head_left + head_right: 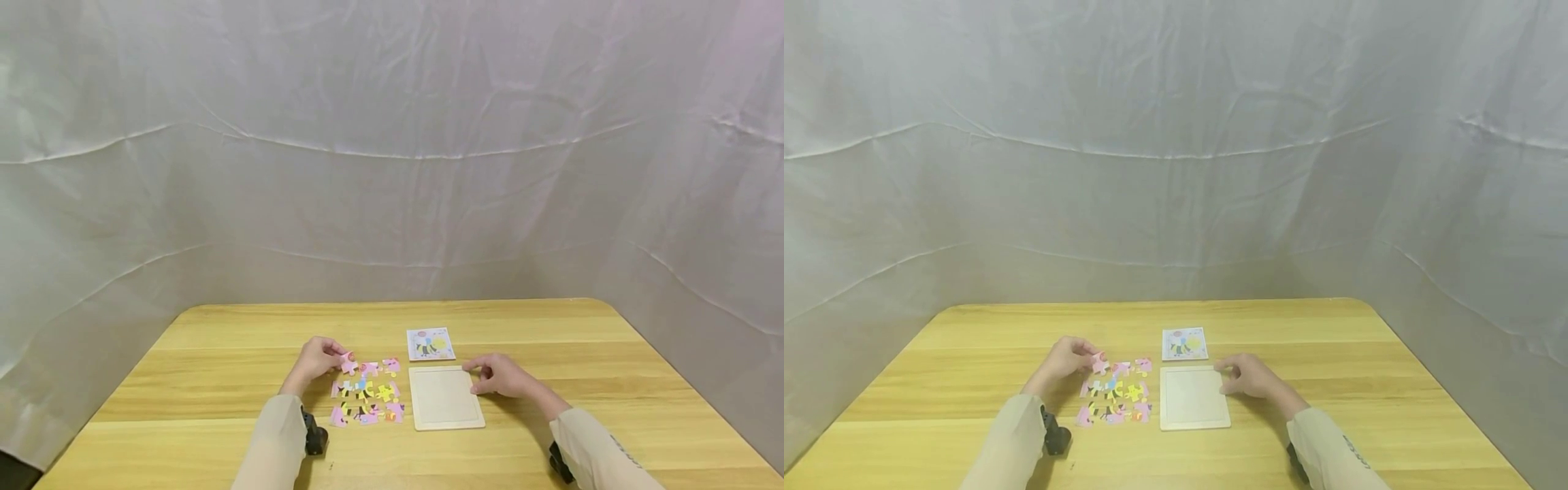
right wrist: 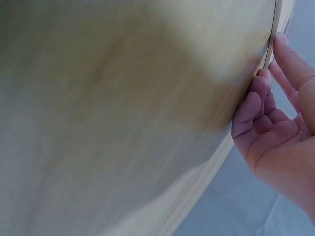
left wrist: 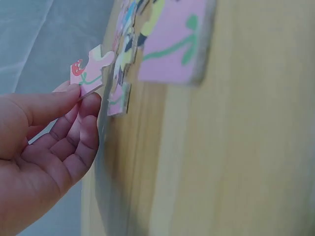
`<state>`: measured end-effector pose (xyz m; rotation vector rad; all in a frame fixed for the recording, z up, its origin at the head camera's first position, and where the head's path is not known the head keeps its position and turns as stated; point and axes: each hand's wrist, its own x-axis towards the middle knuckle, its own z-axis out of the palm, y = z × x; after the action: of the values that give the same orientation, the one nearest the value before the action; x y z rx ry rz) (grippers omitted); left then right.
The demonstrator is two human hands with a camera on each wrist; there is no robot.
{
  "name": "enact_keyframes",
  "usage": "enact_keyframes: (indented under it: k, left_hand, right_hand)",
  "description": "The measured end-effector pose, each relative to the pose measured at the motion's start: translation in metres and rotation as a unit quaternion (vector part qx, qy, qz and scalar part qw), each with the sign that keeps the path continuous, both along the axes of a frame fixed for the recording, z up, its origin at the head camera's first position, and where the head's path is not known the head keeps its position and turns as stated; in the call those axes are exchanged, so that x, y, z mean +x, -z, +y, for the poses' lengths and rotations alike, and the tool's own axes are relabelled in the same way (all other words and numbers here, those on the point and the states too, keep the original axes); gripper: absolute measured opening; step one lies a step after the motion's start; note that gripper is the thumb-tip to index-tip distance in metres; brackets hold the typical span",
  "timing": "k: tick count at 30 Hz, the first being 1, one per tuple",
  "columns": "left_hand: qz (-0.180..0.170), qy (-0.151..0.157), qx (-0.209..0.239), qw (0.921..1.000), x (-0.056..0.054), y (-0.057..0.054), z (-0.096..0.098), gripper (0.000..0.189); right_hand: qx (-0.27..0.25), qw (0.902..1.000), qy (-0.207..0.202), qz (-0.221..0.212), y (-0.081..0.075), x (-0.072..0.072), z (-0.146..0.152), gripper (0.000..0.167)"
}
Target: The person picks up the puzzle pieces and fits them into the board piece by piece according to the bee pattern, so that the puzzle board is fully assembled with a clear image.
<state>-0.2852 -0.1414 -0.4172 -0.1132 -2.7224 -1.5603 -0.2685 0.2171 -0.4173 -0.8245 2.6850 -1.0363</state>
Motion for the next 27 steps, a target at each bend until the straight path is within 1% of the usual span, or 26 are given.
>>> enact_keyframes:
  k: [3, 7, 12, 17, 20, 23, 27]
  left_hand:
    - [0.001, -0.006, 0.015, 0.9999, -0.001, -0.001, 0.002, 0.005]
    - [0.005, -0.001, 0.039, 0.9992, -0.001, -0.005, 0.007, 0.006]
    - [0.010, 0.020, 0.047, 0.9987, 0.000, -0.009, 0.015, 0.006]
    - [0.016, 0.052, 0.052, 0.9972, 0.001, -0.013, 0.026, 0.006]
    - [0.019, 0.066, 0.055, 0.9961, 0.002, -0.018, 0.033, 0.007]
    - [0.017, 0.071, 0.056, 0.9957, 0.004, -0.022, 0.042, 0.007]
    - [0.014, 0.085, 0.055, 0.9948, 0.004, -0.024, 0.053, 0.007]
  right_hand:
    - [-0.004, 1.0000, 0.000, -0.003, -0.001, 0.000, -0.001, 0.038]
    - [-0.009, 0.9999, -0.001, -0.006, -0.002, 0.001, -0.001, 0.039]
    - [-0.008, 1.0000, -0.003, -0.004, -0.003, 0.000, -0.001, 0.038]
    - [-0.006, 1.0000, -0.001, -0.008, -0.003, 0.000, -0.001, 0.038]
    - [-0.006, 0.9999, 0.000, -0.012, -0.003, 0.000, 0.000, 0.039]
    - [-0.006, 0.9999, -0.001, -0.011, -0.002, -0.002, 0.002, 0.039]
    - [0.001, 1.0000, 0.000, -0.005, -0.001, -0.003, 0.003, 0.038]
